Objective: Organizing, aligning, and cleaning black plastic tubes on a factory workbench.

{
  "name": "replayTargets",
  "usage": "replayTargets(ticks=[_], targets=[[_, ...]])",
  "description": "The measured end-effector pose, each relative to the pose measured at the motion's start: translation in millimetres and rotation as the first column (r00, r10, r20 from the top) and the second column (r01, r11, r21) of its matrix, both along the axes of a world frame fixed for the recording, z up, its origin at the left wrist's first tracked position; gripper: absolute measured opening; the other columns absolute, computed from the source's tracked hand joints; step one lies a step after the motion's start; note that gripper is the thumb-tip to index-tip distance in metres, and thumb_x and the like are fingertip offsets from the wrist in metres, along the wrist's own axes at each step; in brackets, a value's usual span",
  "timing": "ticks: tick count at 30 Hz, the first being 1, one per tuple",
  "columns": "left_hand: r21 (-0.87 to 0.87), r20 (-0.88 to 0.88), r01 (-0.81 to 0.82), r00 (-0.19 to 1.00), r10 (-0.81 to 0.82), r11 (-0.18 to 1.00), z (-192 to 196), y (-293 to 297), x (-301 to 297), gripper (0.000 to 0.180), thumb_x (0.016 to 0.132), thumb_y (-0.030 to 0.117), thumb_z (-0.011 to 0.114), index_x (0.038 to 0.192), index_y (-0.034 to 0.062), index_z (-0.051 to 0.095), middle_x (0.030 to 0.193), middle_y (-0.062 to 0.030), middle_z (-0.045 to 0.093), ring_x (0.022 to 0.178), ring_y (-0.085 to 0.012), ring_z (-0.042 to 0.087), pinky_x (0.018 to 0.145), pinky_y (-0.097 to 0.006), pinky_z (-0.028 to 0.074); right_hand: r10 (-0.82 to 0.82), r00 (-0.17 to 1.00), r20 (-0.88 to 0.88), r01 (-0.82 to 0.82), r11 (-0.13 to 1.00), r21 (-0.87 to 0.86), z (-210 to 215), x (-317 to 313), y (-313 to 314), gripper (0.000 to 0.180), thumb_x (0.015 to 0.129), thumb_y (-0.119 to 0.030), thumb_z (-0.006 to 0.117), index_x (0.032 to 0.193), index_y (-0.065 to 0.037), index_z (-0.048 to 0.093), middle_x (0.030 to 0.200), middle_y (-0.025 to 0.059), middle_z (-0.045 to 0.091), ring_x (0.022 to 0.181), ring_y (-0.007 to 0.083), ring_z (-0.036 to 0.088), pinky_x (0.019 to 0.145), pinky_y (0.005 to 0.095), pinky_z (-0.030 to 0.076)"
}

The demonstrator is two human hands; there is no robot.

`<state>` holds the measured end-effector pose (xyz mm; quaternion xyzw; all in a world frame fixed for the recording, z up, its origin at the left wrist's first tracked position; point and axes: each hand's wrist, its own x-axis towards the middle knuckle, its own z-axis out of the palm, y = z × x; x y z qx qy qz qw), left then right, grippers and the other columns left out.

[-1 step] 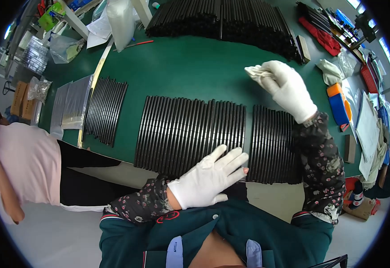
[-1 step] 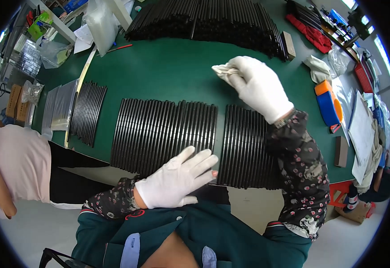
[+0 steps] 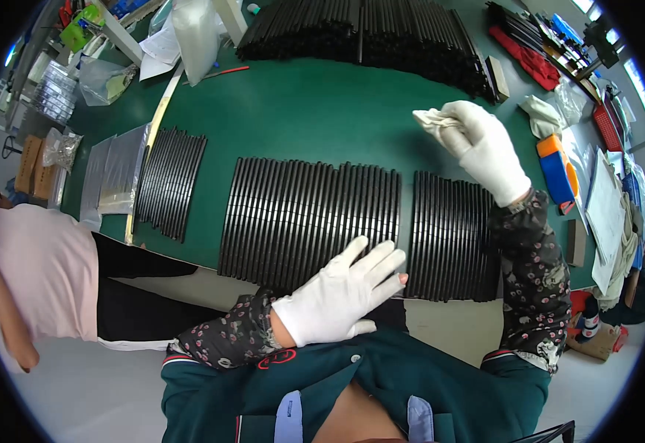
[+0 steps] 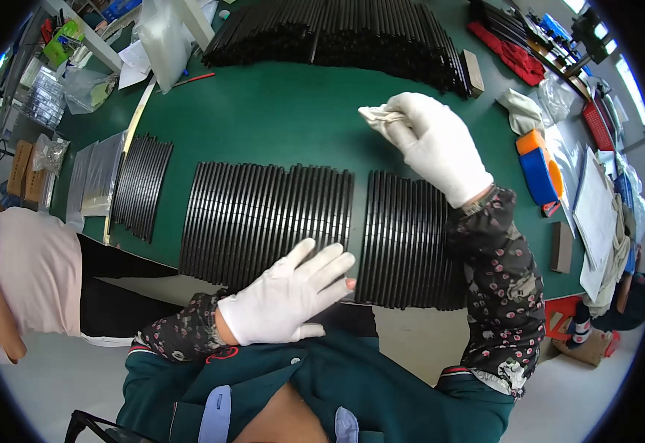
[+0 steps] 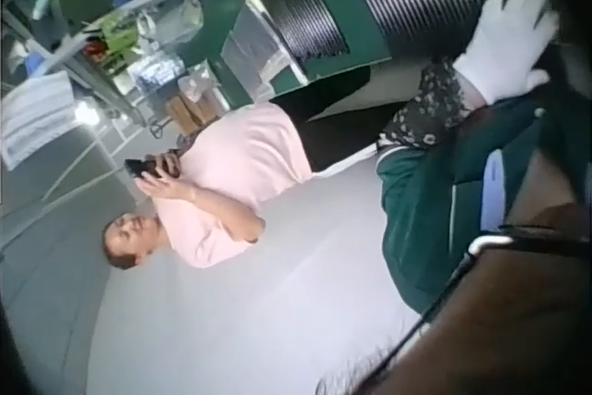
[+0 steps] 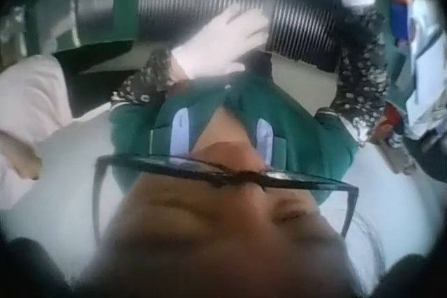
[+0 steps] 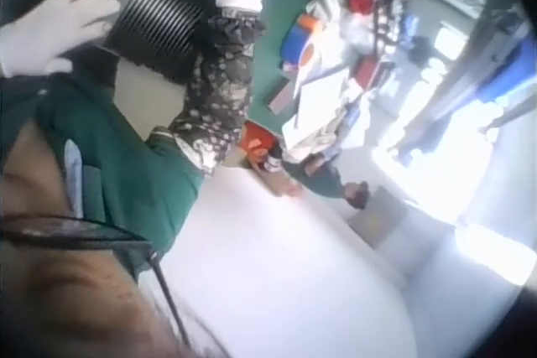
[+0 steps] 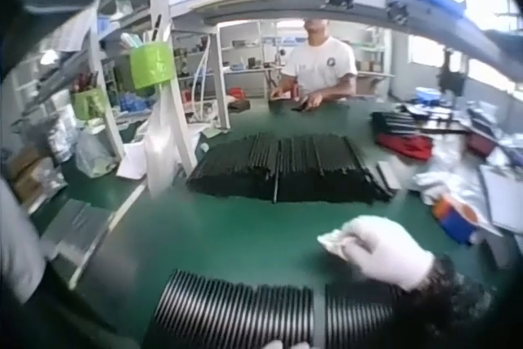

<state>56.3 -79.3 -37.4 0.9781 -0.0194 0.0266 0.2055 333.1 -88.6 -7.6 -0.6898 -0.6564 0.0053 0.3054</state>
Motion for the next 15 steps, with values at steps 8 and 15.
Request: replayTargets(ticks=[8,15], targets=[[-0.040,0.153,0.141,0.979,-0.133,0.989,-5.0,-38.7,59.9,0.071,0.069,0.038,0.076,0.127,0.0050,0.052,0.134,-0.0163,0.044,0.130,-0.0321,0.037,0.106,-0.048,0.031,-0.180,0.910,-0.374,0.179,0.983,-0.039,-0.2,24.2,-57.7,0.019,0.087,-0.009,0.063,0.101,0.003,0.060,0.087,0.0148,0.067,0.078,0.0164,0.065,0.073,0.0275,0.051],[-0.020,0.027,0.028,0.999,-0.027,0.999,-2.4,-28.9,33.7,0.075,0.067,0.040,0.076,0.128,0.0044,0.051,0.137,-0.0166,0.042,0.132,-0.0328,0.036,0.109,-0.049,0.029,-0.025,0.990,0.136,0.035,0.997,-0.072,3.9,-11.0,-74.9,0.014,0.084,-0.014,0.064,0.097,-0.007,0.063,0.087,0.0124,0.065,0.080,0.0302,0.063,0.072,0.0370,0.051]])
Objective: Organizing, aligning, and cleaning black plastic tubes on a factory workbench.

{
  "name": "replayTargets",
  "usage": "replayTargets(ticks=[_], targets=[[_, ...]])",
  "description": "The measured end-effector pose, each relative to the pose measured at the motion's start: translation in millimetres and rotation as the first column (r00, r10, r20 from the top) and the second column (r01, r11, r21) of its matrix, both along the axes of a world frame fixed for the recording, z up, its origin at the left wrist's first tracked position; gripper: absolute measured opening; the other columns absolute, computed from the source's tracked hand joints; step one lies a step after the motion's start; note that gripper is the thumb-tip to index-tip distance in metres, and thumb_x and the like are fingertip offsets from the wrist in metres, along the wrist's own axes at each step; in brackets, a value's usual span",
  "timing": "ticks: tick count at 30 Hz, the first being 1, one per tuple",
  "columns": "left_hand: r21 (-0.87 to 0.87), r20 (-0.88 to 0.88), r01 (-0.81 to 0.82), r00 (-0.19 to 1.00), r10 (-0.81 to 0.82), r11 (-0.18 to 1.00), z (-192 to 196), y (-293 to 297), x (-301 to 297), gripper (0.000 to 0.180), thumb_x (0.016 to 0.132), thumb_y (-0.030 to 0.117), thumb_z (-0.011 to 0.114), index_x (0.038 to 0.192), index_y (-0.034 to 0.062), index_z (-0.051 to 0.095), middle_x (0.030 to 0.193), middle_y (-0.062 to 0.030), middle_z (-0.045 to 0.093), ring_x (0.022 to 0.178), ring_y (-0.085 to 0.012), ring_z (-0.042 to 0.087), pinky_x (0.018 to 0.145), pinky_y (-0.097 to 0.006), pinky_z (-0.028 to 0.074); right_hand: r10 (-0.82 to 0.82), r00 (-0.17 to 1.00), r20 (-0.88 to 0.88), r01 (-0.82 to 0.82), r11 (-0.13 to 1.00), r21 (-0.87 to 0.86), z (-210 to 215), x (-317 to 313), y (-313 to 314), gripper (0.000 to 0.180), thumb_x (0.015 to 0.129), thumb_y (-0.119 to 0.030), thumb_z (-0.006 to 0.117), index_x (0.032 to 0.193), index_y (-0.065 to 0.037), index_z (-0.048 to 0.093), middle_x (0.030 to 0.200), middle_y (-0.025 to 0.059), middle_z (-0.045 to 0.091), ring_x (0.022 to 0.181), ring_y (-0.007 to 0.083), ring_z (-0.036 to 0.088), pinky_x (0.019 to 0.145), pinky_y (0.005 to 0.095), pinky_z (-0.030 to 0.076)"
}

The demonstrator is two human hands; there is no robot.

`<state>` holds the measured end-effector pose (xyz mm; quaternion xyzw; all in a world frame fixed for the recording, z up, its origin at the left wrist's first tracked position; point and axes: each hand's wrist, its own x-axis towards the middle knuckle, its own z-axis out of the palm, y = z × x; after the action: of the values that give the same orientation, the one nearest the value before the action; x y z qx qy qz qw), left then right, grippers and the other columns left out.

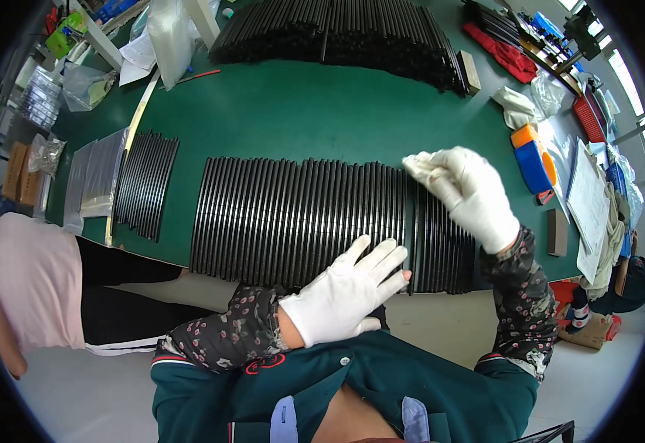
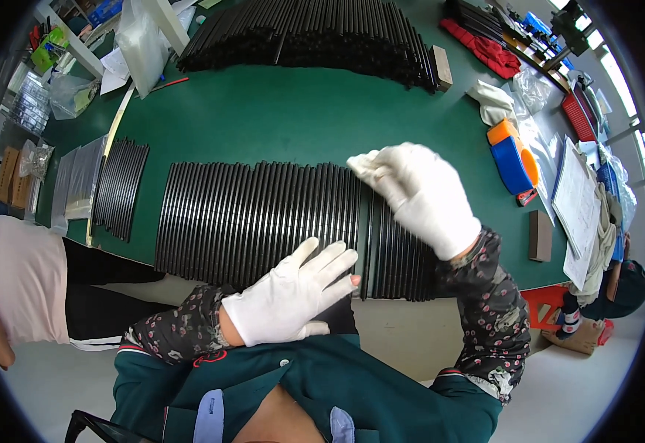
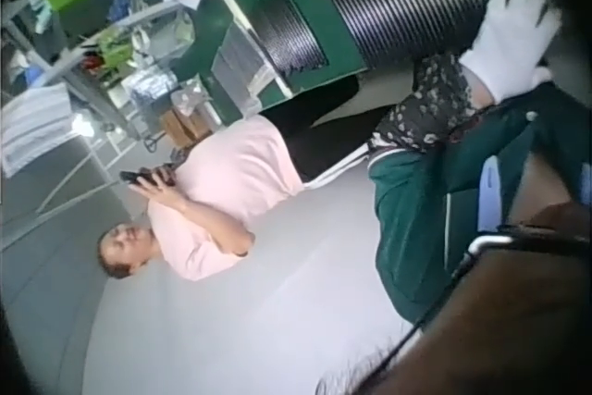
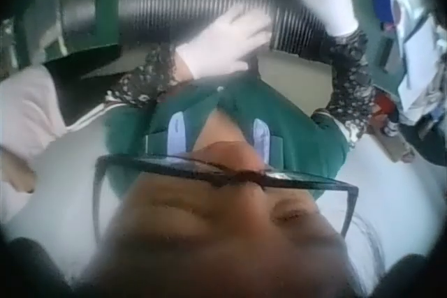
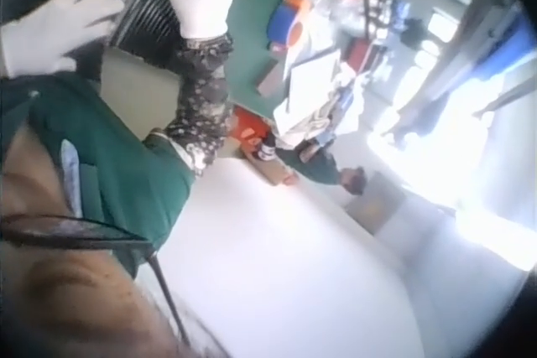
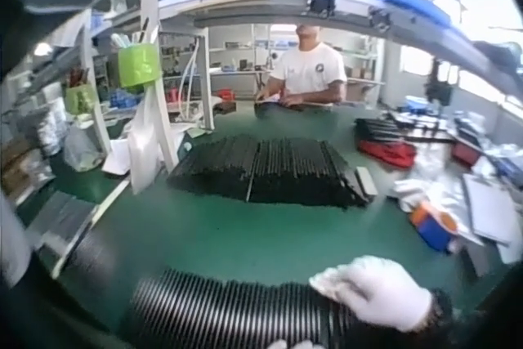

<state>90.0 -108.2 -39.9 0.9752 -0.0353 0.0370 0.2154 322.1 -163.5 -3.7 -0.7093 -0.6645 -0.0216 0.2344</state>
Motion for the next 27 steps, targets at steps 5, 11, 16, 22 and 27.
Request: replayTargets(ticks=[5,11,16,22,27], targets=[[-0.062,0.027,0.182,0.983,-0.181,0.981,-12.8,0.1,10.7,0.072,0.071,0.042,0.073,0.131,0.0095,0.049,0.139,-0.0131,0.041,0.135,-0.0294,0.034,0.111,-0.049,0.027,0.581,0.813,-0.041,-0.579,0.797,-0.171,-21.8,-64.4,28.0,0.006,0.081,-0.013,0.059,0.086,-0.011,0.063,0.077,0.0079,0.061,0.073,0.0259,0.063,0.061,0.0377,0.053],[0.018,-0.092,0.192,0.978,-0.189,0.981,-8.0,5.0,12.0,0.070,0.076,0.040,0.071,0.136,0.0117,0.048,0.144,-0.0121,0.039,0.138,-0.0274,0.032,0.113,-0.048,0.025,-0.201,0.834,-0.514,0.333,0.926,0.178,9.6,99.8,21.2,0.012,0.094,-0.012,0.057,0.099,-0.003,0.063,0.085,0.0016,0.060,0.078,0.0089,0.057,0.071,0.0255,0.049],[0.034,-0.039,0.215,0.976,-0.214,0.976,-10.5,0.6,13.5,0.069,0.076,0.041,0.071,0.135,0.0121,0.049,0.143,-0.0119,0.040,0.138,-0.0268,0.033,0.113,-0.048,0.024,-0.597,0.643,-0.479,0.749,0.359,0.557,109.0,271.1,-200.0,0.027,0.098,-0.023,0.053,0.119,-0.008,0.064,0.114,0.0075,0.065,0.105,0.0153,0.060,0.095,0.0301,0.046],[0.054,-0.052,0.184,0.982,-0.181,0.981,-6.2,3.4,9.2,0.067,0.075,0.039,0.071,0.133,0.0115,0.051,0.139,-0.0116,0.043,0.135,-0.0274,0.035,0.111,-0.048,0.027,-0.966,-0.207,0.157,0.968,-0.178,0.178,107.3,315.1,-469.5,0.029,0.087,-0.030,0.057,0.108,-0.014,0.068,0.112,0.0100,0.067,0.104,0.0260,0.063,0.088,0.0399,0.050],[0.021,0.012,0.210,0.977,-0.211,0.977,-8.3,4.1,13.4,0.070,0.072,0.039,0.074,0.131,0.0095,0.051,0.137,-0.0130,0.043,0.134,-0.0289,0.037,0.109,-0.050,0.029,-0.807,-0.561,0.184,0.828,-0.547,0.122,147.5,327.3,-559.3,0.027,0.071,-0.028,0.066,0.092,-0.011,0.071,0.094,0.0135,0.071,0.084,0.0308,0.068,0.074,0.0443,0.053]])
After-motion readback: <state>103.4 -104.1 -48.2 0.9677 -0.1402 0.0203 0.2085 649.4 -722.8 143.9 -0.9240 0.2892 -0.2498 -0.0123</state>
